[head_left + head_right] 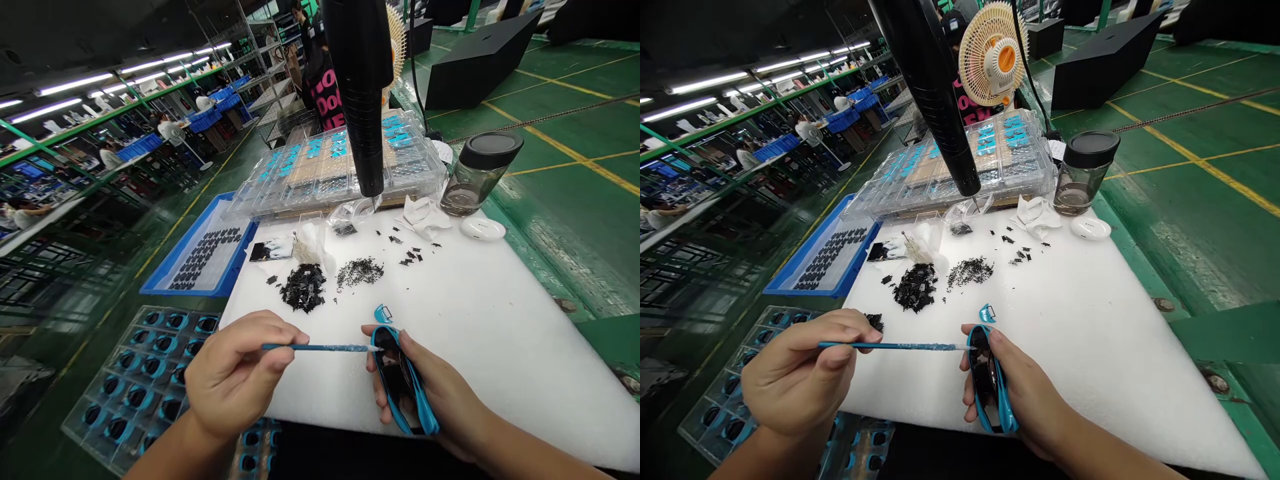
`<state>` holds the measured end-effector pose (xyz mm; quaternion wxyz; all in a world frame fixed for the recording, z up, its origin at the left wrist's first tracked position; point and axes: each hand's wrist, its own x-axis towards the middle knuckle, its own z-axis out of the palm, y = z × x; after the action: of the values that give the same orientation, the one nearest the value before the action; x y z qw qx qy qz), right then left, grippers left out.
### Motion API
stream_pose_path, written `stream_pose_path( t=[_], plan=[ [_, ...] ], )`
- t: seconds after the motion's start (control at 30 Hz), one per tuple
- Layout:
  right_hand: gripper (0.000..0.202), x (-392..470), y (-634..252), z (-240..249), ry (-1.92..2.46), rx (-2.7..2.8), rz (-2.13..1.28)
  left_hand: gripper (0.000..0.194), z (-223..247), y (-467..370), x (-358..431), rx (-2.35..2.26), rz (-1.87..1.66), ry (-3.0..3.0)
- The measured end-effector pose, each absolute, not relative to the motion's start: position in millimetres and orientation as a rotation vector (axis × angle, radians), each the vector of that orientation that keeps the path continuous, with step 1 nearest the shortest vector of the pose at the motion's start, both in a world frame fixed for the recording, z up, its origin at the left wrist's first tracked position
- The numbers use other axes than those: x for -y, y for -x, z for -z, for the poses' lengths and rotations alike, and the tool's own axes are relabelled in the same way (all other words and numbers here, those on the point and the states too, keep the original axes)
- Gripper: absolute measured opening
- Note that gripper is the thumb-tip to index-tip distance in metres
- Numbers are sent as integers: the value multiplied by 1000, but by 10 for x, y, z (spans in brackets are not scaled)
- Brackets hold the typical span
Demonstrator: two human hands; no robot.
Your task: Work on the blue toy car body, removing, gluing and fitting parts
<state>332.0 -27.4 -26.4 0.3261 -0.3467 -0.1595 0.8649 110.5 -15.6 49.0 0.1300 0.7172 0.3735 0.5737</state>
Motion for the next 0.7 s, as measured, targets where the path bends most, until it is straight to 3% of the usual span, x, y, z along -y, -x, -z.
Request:
stream_pose_path(
  t=[0.7],
  plan=[
    [50, 275, -3311, 286, 888, 420, -2271, 8, -486, -1105, 160, -1052, -1662, -2080]
  ],
)
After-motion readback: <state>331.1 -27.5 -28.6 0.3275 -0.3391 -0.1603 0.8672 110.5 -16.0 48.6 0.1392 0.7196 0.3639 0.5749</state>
